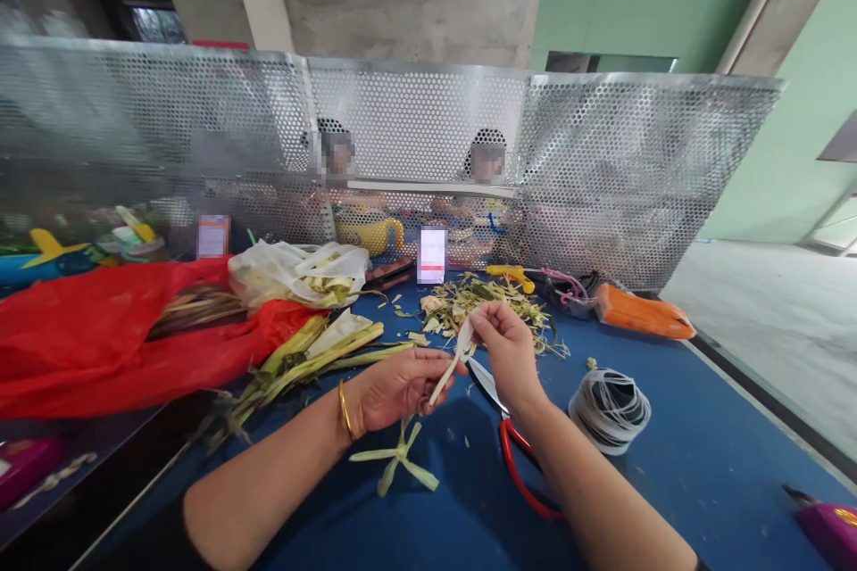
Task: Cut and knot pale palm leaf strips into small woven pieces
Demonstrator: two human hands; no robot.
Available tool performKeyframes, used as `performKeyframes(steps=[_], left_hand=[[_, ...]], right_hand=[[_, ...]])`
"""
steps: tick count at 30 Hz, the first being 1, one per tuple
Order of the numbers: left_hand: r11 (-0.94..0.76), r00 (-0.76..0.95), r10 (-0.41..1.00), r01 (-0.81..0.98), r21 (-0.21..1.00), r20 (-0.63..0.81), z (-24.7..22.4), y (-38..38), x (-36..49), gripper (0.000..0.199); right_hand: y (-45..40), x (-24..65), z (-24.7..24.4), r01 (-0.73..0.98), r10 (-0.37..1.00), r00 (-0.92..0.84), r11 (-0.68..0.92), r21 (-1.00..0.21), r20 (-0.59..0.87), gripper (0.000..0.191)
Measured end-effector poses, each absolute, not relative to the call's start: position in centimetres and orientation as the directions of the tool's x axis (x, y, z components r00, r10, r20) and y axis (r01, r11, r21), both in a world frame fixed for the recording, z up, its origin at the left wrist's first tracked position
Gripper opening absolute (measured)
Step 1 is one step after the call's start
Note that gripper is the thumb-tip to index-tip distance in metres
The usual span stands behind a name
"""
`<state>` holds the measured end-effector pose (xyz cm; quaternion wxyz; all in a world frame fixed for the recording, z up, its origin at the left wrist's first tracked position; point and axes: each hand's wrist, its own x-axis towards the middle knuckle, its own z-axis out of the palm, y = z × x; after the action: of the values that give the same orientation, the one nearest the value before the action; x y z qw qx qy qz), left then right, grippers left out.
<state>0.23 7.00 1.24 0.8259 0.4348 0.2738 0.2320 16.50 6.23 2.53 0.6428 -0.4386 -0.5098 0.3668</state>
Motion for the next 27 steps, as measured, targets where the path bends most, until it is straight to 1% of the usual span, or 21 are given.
performKeyframes(steps=[5,7,9,10,11,12,13,14,15,16,17,18,19,20,22,24,27], left_hand=[[0.466,0.703,0.675,-0.17,0.868,-0.225,1.6,6.8,0.3,0.025],[0.437,0.675,0.701,-0.155,0.886,-0.228,1.9,6.7,0.5,0.025],[0.359,0.601,0.768,-0.117,0.926,-0.222,2.1,6.6,0.7,0.02],[0.293,0.54,0.817,-0.089,0.952,-0.202,2.2,6.7,0.7,0.017],[0.211,0.466,0.869,-0.05,0.976,-0.164,2.2,6.8,0.7,0.014],[0.119,0.392,0.913,0.001,0.993,-0.11,2.1,7.0,0.7,0.012],[0.023,0.33,0.943,0.059,0.998,-0.042,2.0,7.1,0.7,0.011],[-0.066,0.284,0.958,0.116,0.991,0.03,1.8,7.3,0.6,0.011],[-0.141,0.258,0.961,0.162,0.977,0.096,1.7,7.5,0.5,0.012],[-0.196,0.248,0.958,0.196,0.961,0.145,1.5,7.7,0.4,0.013],[-0.227,0.247,0.953,0.214,0.95,0.172,1.4,7.8,0.4,0.014],[-0.238,0.254,0.95,0.218,0.946,0.18,1.3,7.8,0.3,0.015],[-0.233,0.263,0.949,0.211,0.949,0.174,1.3,7.8,0.3,0.016],[-0.216,0.272,0.949,0.197,0.956,0.159,1.3,7.8,0.3,0.016],[-0.163,0.287,0.951,0.158,0.974,0.113,1.4,7.6,0.4,0.017],[-0.113,0.3,0.951,0.124,0.986,0.071,1.5,7.5,0.5,0.017],[-0.07,0.307,0.951,0.092,0.993,0.038,1.8,7.3,0.4,0.017]], right_hand=[[6.3,16.6,2.4,-0.092,0.921,0.151,0.374,-0.923,0.358,0.017],[6.4,16.7,2.2,-0.079,0.925,0.14,0.367,-0.927,0.354,0.015],[6.5,17.0,2.1,0.021,0.899,0.178,0.403,-0.915,0.4,0.014],[6.5,17.2,2.2,0.126,0.864,0.206,0.441,-0.889,0.458,0.019],[6.5,17.4,2.4,0.264,0.814,0.215,0.484,-0.834,0.54,0.026],[6.3,17.7,2.7,0.419,0.754,0.179,0.523,-0.743,0.632,0.032],[6.1,17.9,3.1,0.565,0.697,0.086,0.555,-0.611,0.712,0.035],[5.9,18.0,3.5,0.677,0.652,-0.054,0.58,-0.452,0.756,0.034],[5.7,18.0,3.8,0.744,0.622,-0.208,0.601,-0.29,0.755,0.031],[5.4,18.0,4.0,0.775,0.602,-0.337,0.614,-0.15,0.723,0.026],[5.2,17.9,4.2,0.786,0.592,-0.427,0.616,-0.043,0.683,0.021],[5.1,17.8,4.2,0.794,0.592,-0.476,0.607,0.029,0.651,0.017],[5.1,17.7,4.2,0.803,0.598,-0.494,0.591,0.068,0.631,0.014],[5.0,17.5,4.0,0.811,0.608,-0.498,0.579,0.085,0.618,0.012],[5.1,17.3,3.8,0.812,0.628,-0.503,0.579,0.076,0.594,0.009],[5.2,17.3,3.7,0.795,0.646,-0.518,0.606,0.036,0.56,0.007],[5.2,17.2,4.0,0.751,0.662,-0.543,0.658,-0.052,0.517,0.01]])
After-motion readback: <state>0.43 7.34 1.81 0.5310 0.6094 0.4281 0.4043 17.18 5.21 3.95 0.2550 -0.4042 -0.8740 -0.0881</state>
